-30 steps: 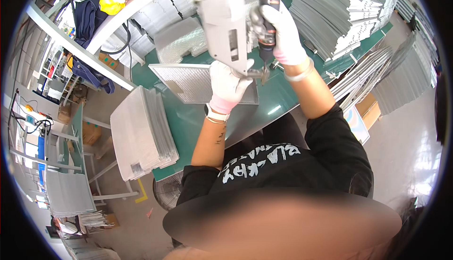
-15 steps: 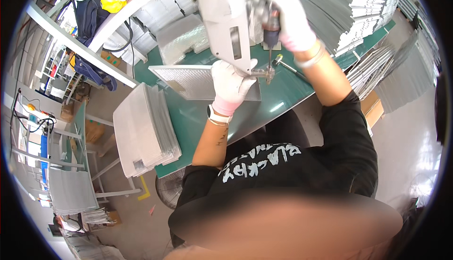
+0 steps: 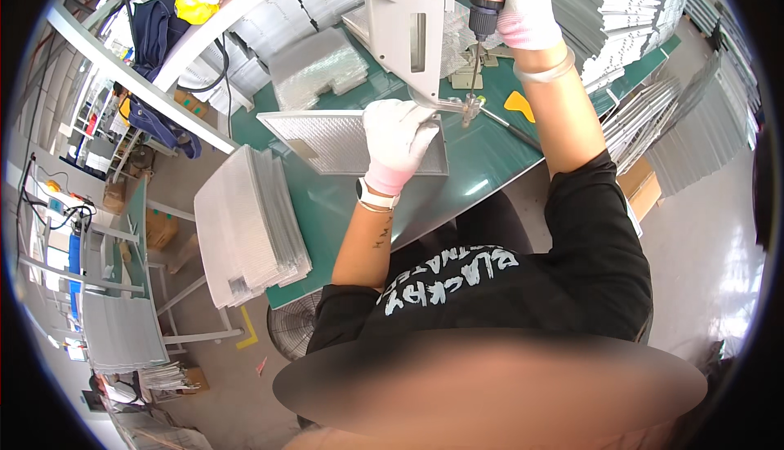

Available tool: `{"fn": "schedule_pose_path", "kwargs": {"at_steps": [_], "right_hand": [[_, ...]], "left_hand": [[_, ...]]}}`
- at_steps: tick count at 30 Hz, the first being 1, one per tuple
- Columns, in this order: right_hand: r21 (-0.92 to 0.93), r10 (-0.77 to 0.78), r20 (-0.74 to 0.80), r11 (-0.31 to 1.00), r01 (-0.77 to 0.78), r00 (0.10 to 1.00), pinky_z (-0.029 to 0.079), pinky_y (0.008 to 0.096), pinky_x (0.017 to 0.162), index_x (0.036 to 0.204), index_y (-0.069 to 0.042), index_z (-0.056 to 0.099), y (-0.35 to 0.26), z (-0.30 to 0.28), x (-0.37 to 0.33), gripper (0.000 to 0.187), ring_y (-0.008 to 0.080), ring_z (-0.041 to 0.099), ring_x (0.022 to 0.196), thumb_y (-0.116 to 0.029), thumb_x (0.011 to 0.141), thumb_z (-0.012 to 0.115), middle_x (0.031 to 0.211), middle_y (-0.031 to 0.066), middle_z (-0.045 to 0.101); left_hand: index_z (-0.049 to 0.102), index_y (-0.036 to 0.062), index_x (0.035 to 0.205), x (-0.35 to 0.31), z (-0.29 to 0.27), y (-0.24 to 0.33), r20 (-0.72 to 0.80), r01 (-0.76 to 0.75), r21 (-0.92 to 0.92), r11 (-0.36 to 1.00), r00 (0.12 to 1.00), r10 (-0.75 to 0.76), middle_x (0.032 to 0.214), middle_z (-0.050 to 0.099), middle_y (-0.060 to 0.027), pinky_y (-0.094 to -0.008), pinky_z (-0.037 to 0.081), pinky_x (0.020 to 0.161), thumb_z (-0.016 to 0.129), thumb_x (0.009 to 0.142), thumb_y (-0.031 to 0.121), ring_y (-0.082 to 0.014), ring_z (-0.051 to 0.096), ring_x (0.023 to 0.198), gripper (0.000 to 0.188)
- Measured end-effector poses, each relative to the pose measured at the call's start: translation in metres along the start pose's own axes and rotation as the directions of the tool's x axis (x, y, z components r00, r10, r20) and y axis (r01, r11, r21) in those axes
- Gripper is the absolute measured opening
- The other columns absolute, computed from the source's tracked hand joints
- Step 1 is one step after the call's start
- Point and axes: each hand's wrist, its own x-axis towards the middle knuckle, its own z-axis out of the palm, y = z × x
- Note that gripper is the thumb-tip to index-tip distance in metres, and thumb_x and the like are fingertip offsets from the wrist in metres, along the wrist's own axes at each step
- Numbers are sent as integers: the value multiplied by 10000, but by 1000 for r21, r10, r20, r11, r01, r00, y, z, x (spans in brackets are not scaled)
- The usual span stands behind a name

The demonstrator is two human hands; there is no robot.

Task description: Assembling industrial mesh filters by attaching metal brackets and securing them with an electric screwdriver.

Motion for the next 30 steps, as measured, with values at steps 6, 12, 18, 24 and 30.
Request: {"fn": "schedule_pose_path", "kwargs": {"at_steps": [6, 12, 18, 24, 30], "right_hand": [[-37, 52, 76, 998, -49, 996, 437, 213, 513, 1064, -116, 530, 14, -2, -12, 180, 100, 547, 591, -188, 933, 630, 758, 5, 583], [-319, 29, 118, 948, 10, 993, 397, 219, 534, 934, -90, 543, 33, -27, -42, 186, 71, 504, 613, -269, 935, 593, 765, 13, 575], [-176, 15, 48, 984, -6, 999, 450, 224, 533, 1017, -105, 505, 7, 6, -32, 169, 104, 545, 602, -197, 935, 621, 763, 22, 573], [-312, -133, 140, 934, 171, 981, 374, 209, 517, 929, -81, 567, 23, -14, -27, 162, 66, 503, 589, -241, 935, 595, 728, 7, 580], [-320, 125, 138, 945, -75, 982, 416, 200, 540, 1108, -77, 574, 31, -20, -49, 233, 54, 534, 598, -192, 921, 651, 736, -9, 598]], "left_hand": [[698, 129, 941, 1, 1, 1, -3, 10, -14, 1000, 1000, -10, 809, 610, -30, -408, 393, 739, 667, 791, 238, -254, 554, 757, 188], [703, 117, 950, 8, 4, 1, -21, -25, -12, 1000, 999, 25, 834, 628, -38, -411, 399, 761, 678, 798, 227, -272, 569, 794, 190], [716, 109, 928, 6, 2, 0, -14, 26, 55, 998, 1000, -26, 881, 654, -45, -408, 409, 743, 690, 794, 204, -276, 579, 796, 167], [716, 110, 913, 7, 4, -1, 45, 17, -74, 997, 999, -14, 848, 652, -32, -397, 412, 741, 695, 796, 220, -263, 578, 772, 163], [727, 123, 954, 10, 2, 3, -10, -5, 9, 1000, 1000, 5, 844, 655, -21, -398, 412, 739, 698, 803, 243, -247, 582, 768, 195]]}}
